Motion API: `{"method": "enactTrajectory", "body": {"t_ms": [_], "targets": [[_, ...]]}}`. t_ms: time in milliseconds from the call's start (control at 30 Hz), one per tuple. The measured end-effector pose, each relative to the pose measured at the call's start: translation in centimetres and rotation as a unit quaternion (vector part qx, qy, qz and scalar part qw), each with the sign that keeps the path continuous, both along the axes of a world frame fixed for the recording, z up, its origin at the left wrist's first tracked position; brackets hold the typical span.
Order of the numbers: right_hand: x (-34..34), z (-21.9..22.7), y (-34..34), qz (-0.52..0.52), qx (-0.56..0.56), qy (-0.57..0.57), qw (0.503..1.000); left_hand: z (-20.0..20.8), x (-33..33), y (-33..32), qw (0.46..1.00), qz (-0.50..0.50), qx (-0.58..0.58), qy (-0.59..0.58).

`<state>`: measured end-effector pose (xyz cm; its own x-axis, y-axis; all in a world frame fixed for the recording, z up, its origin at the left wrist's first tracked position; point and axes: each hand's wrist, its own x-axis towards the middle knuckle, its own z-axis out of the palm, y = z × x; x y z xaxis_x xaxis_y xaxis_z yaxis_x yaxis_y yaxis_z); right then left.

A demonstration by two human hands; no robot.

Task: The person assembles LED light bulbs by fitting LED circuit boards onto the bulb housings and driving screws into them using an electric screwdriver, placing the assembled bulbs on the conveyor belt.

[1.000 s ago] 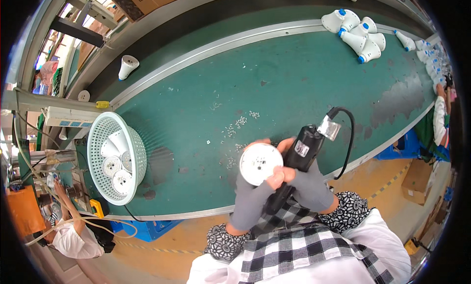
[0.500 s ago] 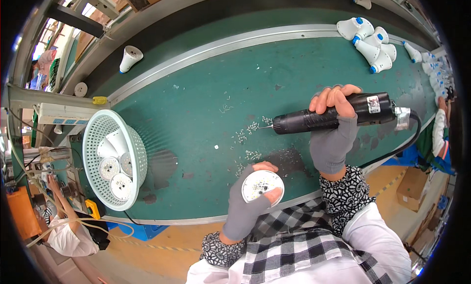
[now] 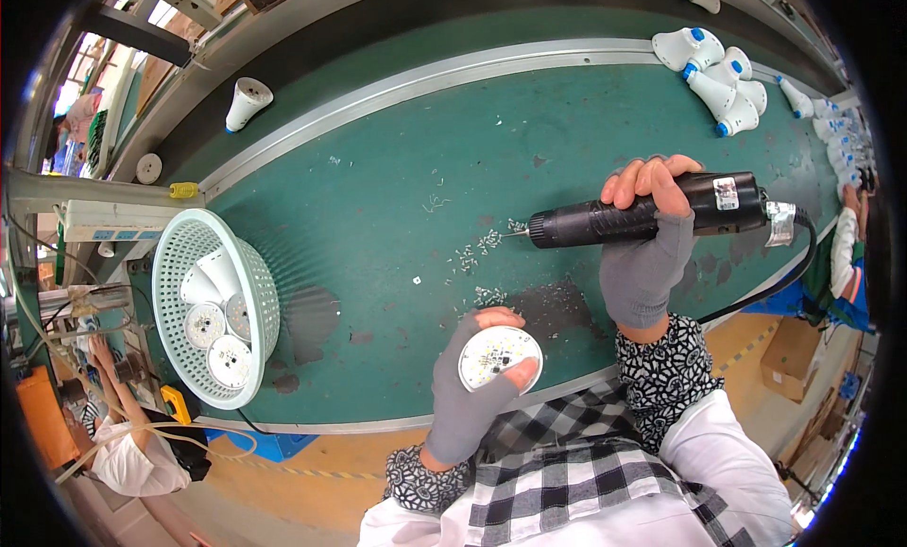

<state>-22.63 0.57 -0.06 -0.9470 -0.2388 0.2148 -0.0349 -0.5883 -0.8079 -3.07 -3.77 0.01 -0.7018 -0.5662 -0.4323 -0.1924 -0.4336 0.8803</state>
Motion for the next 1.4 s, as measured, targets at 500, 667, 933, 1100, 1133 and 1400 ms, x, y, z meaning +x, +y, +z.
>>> {"method": "enactTrajectory", "body": {"t_ms": [500, 667, 933, 1100, 1133, 1400], "targets": [[0.1, 4.0, 4.3, 0.025, -0.062, -0.114, 0.991, 0.3, -1.5, -1.1, 0.943, -0.090, -0.319, 0.025], [0.2, 4.0, 5.4, 0.042, -0.079, -0.127, 0.988, 0.9, -1.5, -0.6, 0.933, -0.127, -0.336, 0.013], [0.1, 4.4, 6.4, 0.041, -0.094, -0.130, 0.986, 0.6, -1.5, 0.1, 0.902, -0.138, -0.409, 0.005], [0.3, 4.8, 6.6, 0.050, -0.098, -0.135, 0.985, 0.9, -1.4, 0.3, 0.890, -0.140, -0.433, 0.020], [0.3, 4.8, 6.7, 0.049, -0.098, -0.135, 0.985, 0.9, -1.5, 0.4, 0.890, -0.140, -0.434, 0.020], [-0.2, 4.9, 6.9, 0.080, -0.088, -0.109, 0.987, 0.8, -1.6, 0.3, 0.869, -0.160, -0.468, 0.019]]}}
